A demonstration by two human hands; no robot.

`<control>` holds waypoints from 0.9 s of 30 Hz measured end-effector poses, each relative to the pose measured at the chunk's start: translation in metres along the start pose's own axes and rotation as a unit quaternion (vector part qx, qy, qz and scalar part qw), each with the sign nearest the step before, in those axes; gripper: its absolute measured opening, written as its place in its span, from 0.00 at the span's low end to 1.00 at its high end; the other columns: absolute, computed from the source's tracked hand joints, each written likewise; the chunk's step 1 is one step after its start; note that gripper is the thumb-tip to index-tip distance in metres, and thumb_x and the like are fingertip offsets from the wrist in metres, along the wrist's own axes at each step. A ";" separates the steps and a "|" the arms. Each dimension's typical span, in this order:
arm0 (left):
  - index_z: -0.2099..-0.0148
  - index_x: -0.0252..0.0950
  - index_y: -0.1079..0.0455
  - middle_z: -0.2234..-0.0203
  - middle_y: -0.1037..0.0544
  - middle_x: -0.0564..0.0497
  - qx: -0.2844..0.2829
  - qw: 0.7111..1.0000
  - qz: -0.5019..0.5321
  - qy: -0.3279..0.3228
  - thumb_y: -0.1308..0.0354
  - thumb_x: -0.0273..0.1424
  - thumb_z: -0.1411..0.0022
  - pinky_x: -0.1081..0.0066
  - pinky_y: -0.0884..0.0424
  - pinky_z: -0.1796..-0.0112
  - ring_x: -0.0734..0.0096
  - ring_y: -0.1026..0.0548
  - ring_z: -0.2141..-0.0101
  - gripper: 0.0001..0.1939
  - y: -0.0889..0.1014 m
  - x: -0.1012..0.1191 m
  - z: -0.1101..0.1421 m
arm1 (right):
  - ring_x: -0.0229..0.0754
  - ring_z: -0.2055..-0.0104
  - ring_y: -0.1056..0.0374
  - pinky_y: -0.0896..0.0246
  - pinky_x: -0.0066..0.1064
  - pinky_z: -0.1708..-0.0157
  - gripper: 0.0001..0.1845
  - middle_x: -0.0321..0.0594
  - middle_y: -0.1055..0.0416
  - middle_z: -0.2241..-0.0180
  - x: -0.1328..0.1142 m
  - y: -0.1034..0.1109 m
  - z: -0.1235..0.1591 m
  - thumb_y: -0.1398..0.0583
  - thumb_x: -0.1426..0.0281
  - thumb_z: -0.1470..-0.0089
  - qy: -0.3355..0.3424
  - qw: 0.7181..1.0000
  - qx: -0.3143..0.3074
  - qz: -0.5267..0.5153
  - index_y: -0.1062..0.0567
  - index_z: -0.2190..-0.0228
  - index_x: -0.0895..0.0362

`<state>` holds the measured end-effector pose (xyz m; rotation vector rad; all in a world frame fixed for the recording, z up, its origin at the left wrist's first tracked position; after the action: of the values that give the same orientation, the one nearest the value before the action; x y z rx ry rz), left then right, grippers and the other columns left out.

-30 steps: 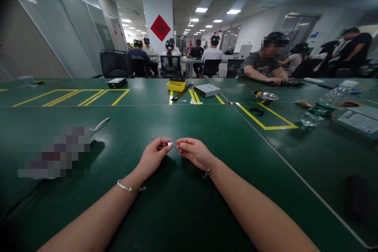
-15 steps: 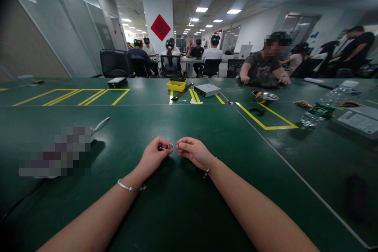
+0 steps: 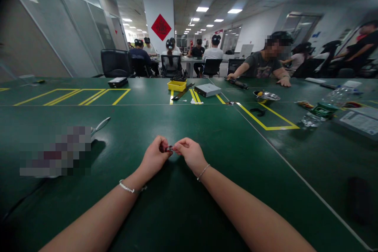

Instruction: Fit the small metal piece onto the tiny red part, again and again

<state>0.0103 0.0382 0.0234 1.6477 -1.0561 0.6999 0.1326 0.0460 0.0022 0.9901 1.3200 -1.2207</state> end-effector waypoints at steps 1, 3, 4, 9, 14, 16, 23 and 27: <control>0.72 0.37 0.44 0.80 0.39 0.59 0.003 1.000 -0.018 -0.010 0.48 0.21 0.57 0.78 0.44 0.76 0.80 0.39 0.78 0.10 0.000 0.002 0.001 | 0.32 0.75 0.36 0.42 0.27 0.70 0.11 0.36 0.31 0.78 -0.001 0.000 0.000 0.39 0.65 0.62 0.011 1.000 0.009 0.017 0.33 0.78 0.60; 0.71 0.37 0.44 0.79 0.38 0.59 0.011 0.998 -0.056 -0.025 0.48 0.21 0.57 0.78 0.44 0.76 0.79 0.39 0.77 0.09 0.001 0.006 0.003 | 0.32 0.75 0.36 0.42 0.26 0.72 0.10 0.36 0.31 0.78 -0.002 -0.002 0.001 0.39 0.65 0.62 0.029 0.998 0.019 0.050 0.31 0.78 0.60; 0.71 0.37 0.44 0.79 0.38 0.58 0.015 0.997 -0.074 -0.030 0.48 0.21 0.56 0.77 0.44 0.75 0.79 0.38 0.77 0.09 0.001 0.007 0.004 | 0.32 0.75 0.36 0.42 0.26 0.72 0.10 0.36 0.31 0.78 -0.002 -0.002 0.001 0.39 0.65 0.62 0.039 0.997 0.023 0.064 0.31 0.78 0.60; 0.70 0.37 0.43 0.78 0.36 0.57 0.021 0.991 -0.124 -0.037 0.50 0.22 0.55 0.76 0.43 0.74 0.77 0.37 0.75 0.08 0.001 0.010 0.005 | 0.34 0.75 0.36 0.41 0.26 0.73 0.11 0.37 0.30 0.78 -0.004 -0.003 0.003 0.41 0.63 0.59 0.070 0.987 0.045 0.139 0.29 0.77 0.60; 0.70 0.37 0.42 0.78 0.35 0.56 0.035 0.991 -0.130 -0.019 0.49 0.23 0.54 0.76 0.41 0.74 0.75 0.35 0.75 0.07 0.006 0.006 0.004 | 0.38 0.69 0.34 0.38 0.28 0.72 0.19 0.41 0.29 0.71 -0.004 -0.009 0.012 0.49 0.58 0.52 0.070 0.980 0.049 0.182 0.27 0.70 0.59; 0.69 0.37 0.41 0.78 0.34 0.56 0.039 0.991 -0.125 -0.009 0.49 0.23 0.54 0.76 0.41 0.73 0.75 0.35 0.75 0.08 0.007 0.004 0.004 | 0.39 0.66 0.34 0.37 0.29 0.70 0.21 0.42 0.29 0.67 -0.003 -0.013 0.015 0.51 0.58 0.51 0.061 0.984 0.039 0.164 0.28 0.65 0.58; 0.67 0.37 0.41 0.78 0.34 0.56 0.059 0.992 -0.107 0.013 0.48 0.24 0.54 0.76 0.40 0.74 0.76 0.34 0.75 0.09 0.011 0.001 0.004 | 0.41 0.61 0.34 0.36 0.31 0.68 0.21 0.43 0.31 0.62 0.004 -0.018 0.015 0.49 0.59 0.52 0.017 0.994 0.003 0.107 0.29 0.61 0.58; 0.66 0.37 0.42 0.78 0.34 0.57 0.066 0.992 -0.102 0.022 0.47 0.24 0.54 0.76 0.40 0.75 0.77 0.35 0.76 0.10 0.012 0.002 0.004 | 0.42 0.60 0.35 0.36 0.32 0.67 0.21 0.43 0.30 0.62 0.004 -0.018 0.014 0.48 0.58 0.53 0.013 0.994 -0.006 0.104 0.28 0.62 0.58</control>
<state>-0.0002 0.0328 0.0290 1.8153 -0.8103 0.6779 0.1166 0.0294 0.0013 1.1086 1.2108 -1.0428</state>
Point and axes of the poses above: each hand's wrist, its own z-axis away from the middle knuckle, its own y-axis out of the back of the hand, x = y × z, the point moved 7 cm from there along -z, towards the middle knuckle
